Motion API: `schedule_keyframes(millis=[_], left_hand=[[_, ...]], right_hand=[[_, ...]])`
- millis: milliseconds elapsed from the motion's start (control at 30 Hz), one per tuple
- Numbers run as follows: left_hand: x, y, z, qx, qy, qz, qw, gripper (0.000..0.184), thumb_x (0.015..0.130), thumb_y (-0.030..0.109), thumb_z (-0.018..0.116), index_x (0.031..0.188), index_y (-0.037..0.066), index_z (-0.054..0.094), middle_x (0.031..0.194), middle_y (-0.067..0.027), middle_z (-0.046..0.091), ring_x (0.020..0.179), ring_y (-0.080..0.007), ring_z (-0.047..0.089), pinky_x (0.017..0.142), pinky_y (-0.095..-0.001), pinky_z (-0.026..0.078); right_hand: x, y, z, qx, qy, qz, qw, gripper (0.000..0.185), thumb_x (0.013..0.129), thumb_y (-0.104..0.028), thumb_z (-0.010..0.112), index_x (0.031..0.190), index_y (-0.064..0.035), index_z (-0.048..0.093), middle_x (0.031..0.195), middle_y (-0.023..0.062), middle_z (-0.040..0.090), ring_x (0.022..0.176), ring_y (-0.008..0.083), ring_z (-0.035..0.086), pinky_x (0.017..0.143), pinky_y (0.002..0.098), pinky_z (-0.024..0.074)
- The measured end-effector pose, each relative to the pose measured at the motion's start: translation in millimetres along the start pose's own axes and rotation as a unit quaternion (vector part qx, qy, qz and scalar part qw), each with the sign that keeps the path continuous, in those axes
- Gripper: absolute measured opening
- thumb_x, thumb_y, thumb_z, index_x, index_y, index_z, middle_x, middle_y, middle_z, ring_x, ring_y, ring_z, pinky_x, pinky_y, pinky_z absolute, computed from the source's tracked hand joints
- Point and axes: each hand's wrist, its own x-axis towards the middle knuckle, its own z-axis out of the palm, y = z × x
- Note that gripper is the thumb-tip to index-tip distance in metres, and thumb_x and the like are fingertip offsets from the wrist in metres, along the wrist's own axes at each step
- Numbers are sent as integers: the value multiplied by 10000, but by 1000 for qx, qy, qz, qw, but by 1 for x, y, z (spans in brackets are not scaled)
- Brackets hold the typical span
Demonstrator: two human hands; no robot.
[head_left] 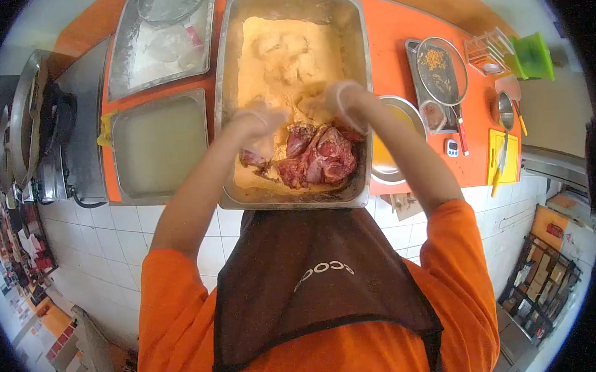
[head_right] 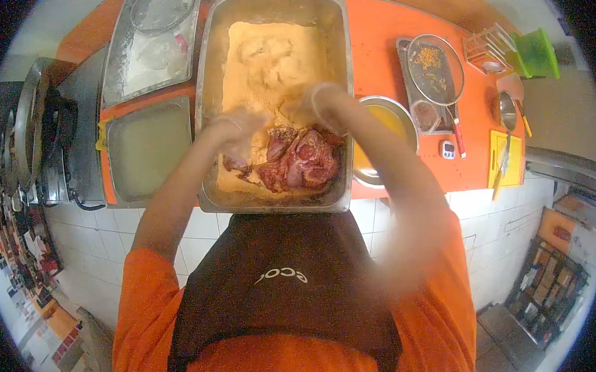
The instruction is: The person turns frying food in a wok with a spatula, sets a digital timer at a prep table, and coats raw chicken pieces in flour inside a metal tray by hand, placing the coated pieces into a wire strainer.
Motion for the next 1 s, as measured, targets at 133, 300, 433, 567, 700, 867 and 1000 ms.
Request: schedule_keyframes(millis=[133,300,433,567,700,867,1000], left_hand=[[19,15,28,155,-128,98,975,552,931,377,514,1315,-20,534,1319,-254,569,1171,-330,594,958,-421,478],[9,36,14,-74,-168,10,983,400,925,246,531,1275,54,512,1300,-226,546,1094,-277,606,811,-450,531],[60,-6,-16,-284,-24,95,954,499,890,306,576,1320,82,455,1318,-229,514,1056,-309,611,860,-438,512],[-8,38,-81,63,105,56,991,561,926,505,448,1213,35,553,1193,-226,628,1061,-379,606,909,-434,476],[-4,4,-28,68,26,-4,997,647,887,570,489,1249,38,552,1222,-272,610,1119,-375,608,960,-400,458],[-12,-13,34,-9,-21,-49,999,977,823,637,566,1490,-14,276,1289,-316,558,1166,-375,592,993,-379,444],[8,-50,75,28,-95,38,994,1058,824,642,586,1519,-27,152,1267,-319,573,1106,-383,623,930,-401,481]], right_hand=[[62,29,61,-180,-61,-181,965,424,945,-341,507,1311,-143,590,1289,128,619,1159,283,572,1030,393,401],[105,97,120,-15,266,-300,916,535,773,-192,743,1272,-91,576,1021,129,724,875,262,673,953,378,445],[48,43,13,245,166,-43,954,519,875,-327,701,1307,-84,550,1039,153,708,925,280,664,806,374,526],[32,31,-24,134,200,83,967,590,828,-390,696,1297,-61,553,1012,197,703,936,309,672,821,400,525],[33,41,18,57,134,50,988,484,849,-421,640,1208,-97,636,1050,224,686,976,360,665,837,418,526],[10,5,55,4,172,52,984,365,879,-372,603,1113,-104,687,1049,225,676,983,394,648,850,439,525],[13,-15,76,-3,135,-34,990,319,880,-320,597,1107,-116,687,1033,210,685,962,393,650,836,435,529]])
